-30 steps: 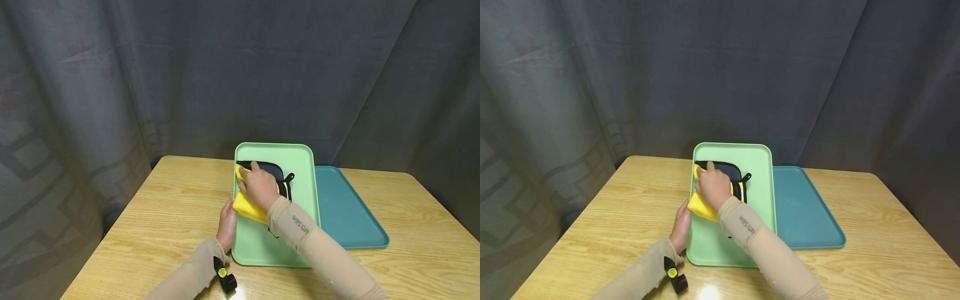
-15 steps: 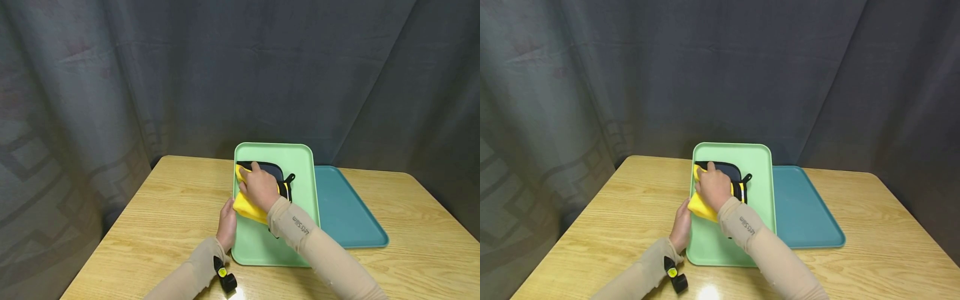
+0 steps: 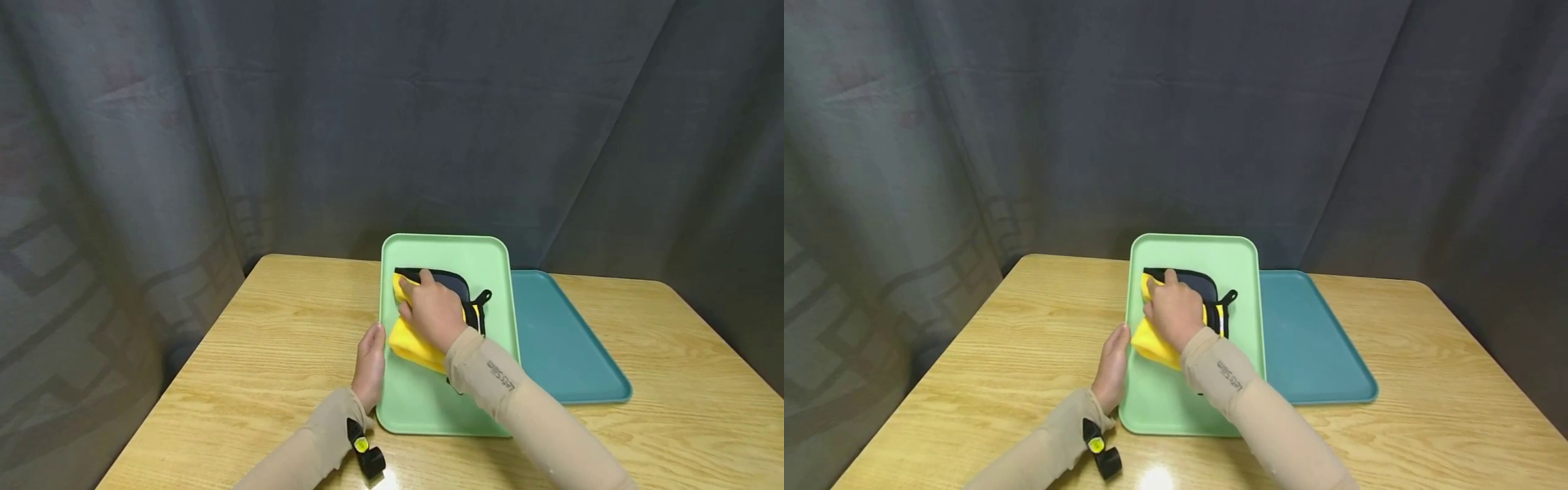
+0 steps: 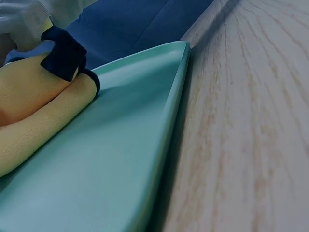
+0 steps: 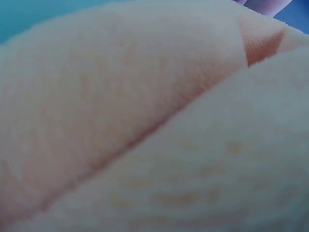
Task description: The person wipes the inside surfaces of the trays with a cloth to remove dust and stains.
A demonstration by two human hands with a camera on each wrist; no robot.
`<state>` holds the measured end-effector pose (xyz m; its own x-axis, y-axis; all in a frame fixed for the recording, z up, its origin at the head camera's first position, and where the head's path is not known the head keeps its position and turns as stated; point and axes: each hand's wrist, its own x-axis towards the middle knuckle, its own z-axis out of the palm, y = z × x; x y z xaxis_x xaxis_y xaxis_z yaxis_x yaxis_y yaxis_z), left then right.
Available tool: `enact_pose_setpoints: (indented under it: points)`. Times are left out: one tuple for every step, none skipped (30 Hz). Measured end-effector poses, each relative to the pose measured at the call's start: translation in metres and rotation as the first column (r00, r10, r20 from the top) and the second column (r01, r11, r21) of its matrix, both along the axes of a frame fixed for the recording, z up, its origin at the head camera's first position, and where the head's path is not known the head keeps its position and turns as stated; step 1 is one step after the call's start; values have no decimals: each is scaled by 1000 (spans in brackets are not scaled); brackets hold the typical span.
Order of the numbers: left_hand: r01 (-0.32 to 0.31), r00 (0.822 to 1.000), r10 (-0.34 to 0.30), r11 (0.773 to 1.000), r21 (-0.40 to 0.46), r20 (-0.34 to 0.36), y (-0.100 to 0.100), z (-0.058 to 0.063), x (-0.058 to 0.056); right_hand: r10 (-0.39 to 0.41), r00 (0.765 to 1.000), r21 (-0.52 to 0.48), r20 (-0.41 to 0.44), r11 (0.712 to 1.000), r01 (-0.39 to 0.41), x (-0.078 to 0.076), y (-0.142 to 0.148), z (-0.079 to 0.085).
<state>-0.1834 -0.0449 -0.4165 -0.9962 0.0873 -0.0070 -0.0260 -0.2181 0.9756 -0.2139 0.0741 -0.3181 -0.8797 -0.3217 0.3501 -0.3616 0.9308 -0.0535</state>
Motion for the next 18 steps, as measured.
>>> enact_pose_setpoints:
  points:
    - [2, 1000, -2, 1000, 4, -2, 0, 0, 0, -4, 1000, 0, 2, 1000, 4, 0, 1, 0]
    - [0, 1000, 0, 1000, 9, -1, 0, 0, 0, -7, 1000, -1, 4, 1000, 7, 0, 1, 0]
    - [-1, 1000, 1, 1000, 10, -1, 0, 0, 0, -10, 1000, -1, 7, 1000, 10, 0, 2, 0]
    - [-2, 1000, 2, 1000, 8, -4, 0, 0, 0, -11, 1000, -2, 7, 1000, 11, 0, 3, 0]
    - [-3, 1000, 3, 1000, 10, -3, -1, 0, 0, -12, 1000, -2, 7, 1000, 12, 1, 3, 0]
    - [-6, 1000, 6, 1000, 11, 3, 0, 0, 0, -14, 1000, -2, 9, 1000, 14, 1, 3, 0]
    - [-8, 1000, 8, 1000, 8, 5, 0, 0, 0, -16, 1000, -3, 12, 1000, 16, 1, 4, 0]
    - [-9, 1000, 9, 1000, 7, 6, 0, 0, 0, -18, 1000, -3, 15, 1000, 18, 1, 4, 0]
    - [-9, 1000, 9, 1000, 8, 7, 0, 0, 0, -21, 1000, -4, 17, 1000, 21, 1, 5, -1]
    - [-11, 1000, 11, 1000, 8, 7, 0, 0, 0, -23, 1000, -5, 19, 1000, 23, 2, 6, -1]
    - [-16, 1000, 16, 1000, 11, 10, 0, 0, 0, -26, 999, -6, 18, 1000, 26, 2, 7, -1]
    - [-18, 1000, 18, 1000, 12, 11, 0, 0, 0, -29, 999, -8, 20, 1000, 30, 2, 8, -1]
    - [-20, 1000, 20, 1000, 14, 11, 1, 0, 0, -33, 999, -11, 20, 999, 33, 2, 9, -1]
    - [-23, 1000, 23, 1000, 17, 11, 1, 0, 0, -37, 999, -12, 21, 999, 37, 3, 10, -1]
    - [-29, 1000, 28, 1000, 13, 8, 1, 0, 0, -40, 999, -16, 24, 999, 40, 3, 11, -1]
    - [-35, 999, 35, 999, 12, 9, 1, 0, 0, -43, 999, -20, 27, 999, 44, 4, 13, -1]
    - [-39, 999, 39, 999, 10, 7, 1, 0, 0, -47, 998, -22, 30, 999, 47, 4, 14, -1]
    - [-41, 999, 41, 999, 8, 7, 1, 0, -1, -50, 998, -26, 34, 998, 51, 5, 15, -1]
